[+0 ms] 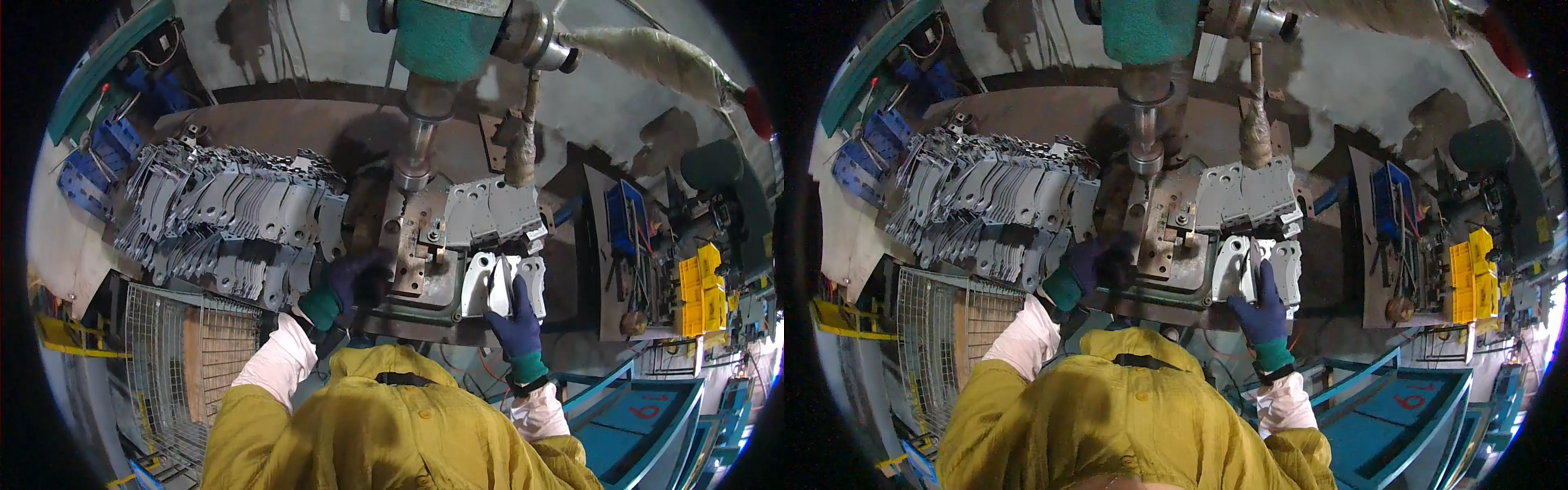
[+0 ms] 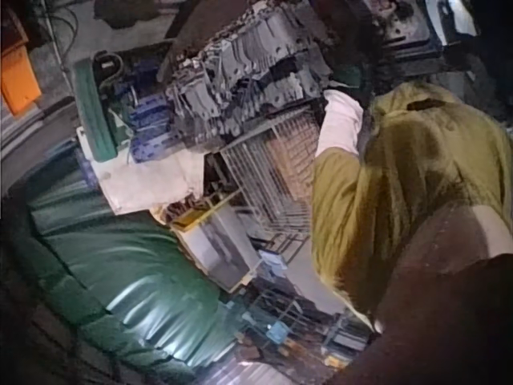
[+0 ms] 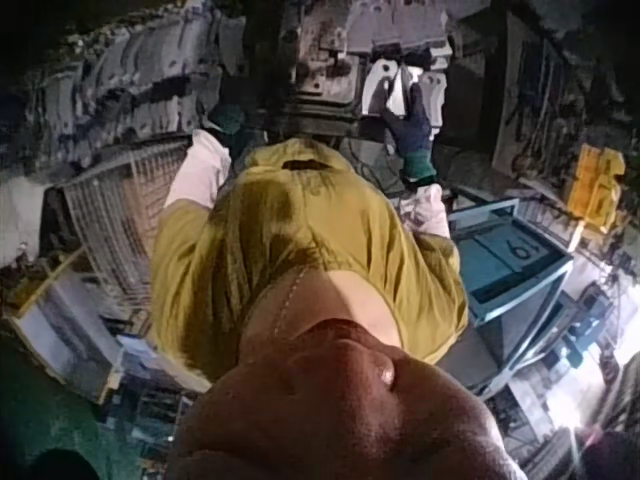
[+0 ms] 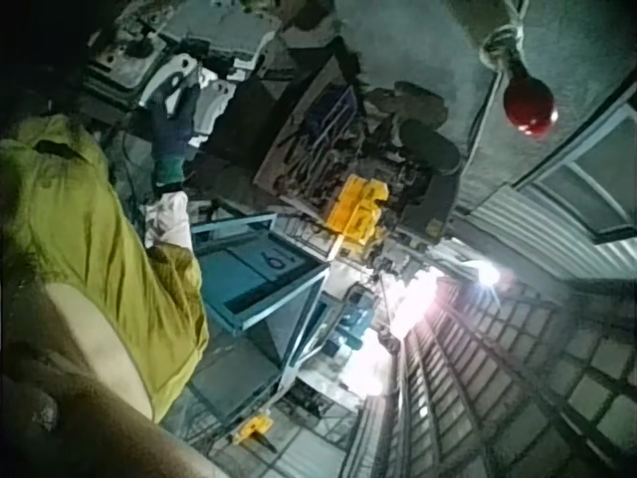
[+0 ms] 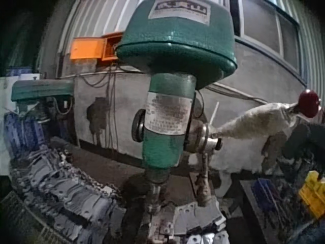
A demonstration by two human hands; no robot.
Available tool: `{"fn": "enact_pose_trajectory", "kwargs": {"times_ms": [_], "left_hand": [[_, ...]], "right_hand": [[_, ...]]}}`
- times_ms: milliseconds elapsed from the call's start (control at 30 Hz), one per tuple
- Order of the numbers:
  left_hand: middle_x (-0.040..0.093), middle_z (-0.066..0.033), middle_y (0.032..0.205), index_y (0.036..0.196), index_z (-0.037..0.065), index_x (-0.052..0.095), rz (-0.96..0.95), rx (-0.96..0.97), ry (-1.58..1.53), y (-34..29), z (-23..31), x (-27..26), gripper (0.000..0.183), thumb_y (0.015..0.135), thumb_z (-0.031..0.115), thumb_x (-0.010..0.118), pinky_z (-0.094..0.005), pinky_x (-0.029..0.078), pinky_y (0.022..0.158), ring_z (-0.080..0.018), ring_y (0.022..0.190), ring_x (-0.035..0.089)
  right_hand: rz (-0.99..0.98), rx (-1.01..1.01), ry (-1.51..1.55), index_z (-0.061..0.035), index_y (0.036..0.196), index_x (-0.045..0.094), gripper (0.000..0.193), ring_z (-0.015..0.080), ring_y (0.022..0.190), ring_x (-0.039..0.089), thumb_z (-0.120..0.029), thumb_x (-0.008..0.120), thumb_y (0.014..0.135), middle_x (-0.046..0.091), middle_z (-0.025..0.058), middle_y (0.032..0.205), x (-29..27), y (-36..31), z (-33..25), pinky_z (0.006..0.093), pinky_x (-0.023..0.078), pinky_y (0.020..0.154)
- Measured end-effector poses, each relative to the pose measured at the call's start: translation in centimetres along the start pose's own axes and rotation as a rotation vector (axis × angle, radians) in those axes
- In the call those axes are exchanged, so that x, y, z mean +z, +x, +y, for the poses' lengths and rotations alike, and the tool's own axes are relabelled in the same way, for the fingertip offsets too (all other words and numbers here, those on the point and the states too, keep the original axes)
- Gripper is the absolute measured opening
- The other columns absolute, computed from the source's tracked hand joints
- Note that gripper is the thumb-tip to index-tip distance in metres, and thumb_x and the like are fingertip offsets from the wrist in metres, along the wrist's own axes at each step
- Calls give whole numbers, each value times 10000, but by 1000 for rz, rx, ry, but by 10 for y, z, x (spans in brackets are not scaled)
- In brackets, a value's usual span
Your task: Operating an industrial drilling or riveting machine to process metal plates.
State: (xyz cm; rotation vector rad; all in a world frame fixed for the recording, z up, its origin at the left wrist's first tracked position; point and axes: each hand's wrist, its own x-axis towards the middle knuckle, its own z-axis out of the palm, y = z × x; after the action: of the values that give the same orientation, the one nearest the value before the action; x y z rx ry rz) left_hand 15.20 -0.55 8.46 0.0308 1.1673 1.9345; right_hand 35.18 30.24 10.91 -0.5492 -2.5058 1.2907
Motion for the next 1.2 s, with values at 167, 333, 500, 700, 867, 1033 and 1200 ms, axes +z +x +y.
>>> {"fn": "enact_pose_trajectory", "kwargs": {"times_ms": [167,333,500,700,867,1033,1200], "left_hand": [[696,-58,1026,1213,126,639,269,286,-141,3,10,-17,314,968,313,576,-362,585,708,-165,793,686],[675,-43,1094,1243,107,602,-196,-215,-172,-28,-9,39,354,974,336,582,-342,566,797,-178,880,676],[617,-80,1143,1369,99,478,-153,150,309,-53,-35,80,474,955,278,624,-333,535,815,-175,871,637],[696,-128,1026,1142,117,664,81,572,1555,-68,-9,54,366,861,352,676,-401,535,762,-319,880,678],[682,-168,1111,1193,39,651,335,536,821,-47,-40,-12,398,863,253,711,-387,502,940,-334,1022,650],[649,-61,1145,1145,105,662,449,41,-138,-42,-14,-57,320,851,203,738,-360,524,880,-198,1081,587],[652,-58,1134,1142,103,663,487,82,-70,-20,-7,-72,314,853,201,738,-356,528,870,-194,1068,591]], "right_hand": [[-30,-288,-56,-12,1447,392,855,328,1288,520,-177,827,729,497,217,1410,-6,-14,-52,397,451,1029],[-161,-712,-116,2,1420,420,836,413,1271,504,-157,832,710,489,248,1390,13,-6,-97,441,428,1053],[-221,-778,-160,35,1424,378,888,421,1244,500,-183,833,692,472,269,1366,53,7,-127,446,437,1031],[-117,-797,-181,35,1434,369,919,426,1232,500,-396,783,736,488,273,1352,48,3,-130,461,424,1049],[47,-425,-154,2,1448,374,909,402,1204,525,-369,797,734,522,231,1335,-7,-21,-76,457,432,1036],[274,87,-356,-42,1379,482,718,376,1121,578,-394,727,803,571,197,1299,-68,-112,20,450,464,965],[571,780,-242,-89,1256,612,512,343,1056,635,-411,649,860,661,172,1171,-61,-250,82,417,492,916]]}}
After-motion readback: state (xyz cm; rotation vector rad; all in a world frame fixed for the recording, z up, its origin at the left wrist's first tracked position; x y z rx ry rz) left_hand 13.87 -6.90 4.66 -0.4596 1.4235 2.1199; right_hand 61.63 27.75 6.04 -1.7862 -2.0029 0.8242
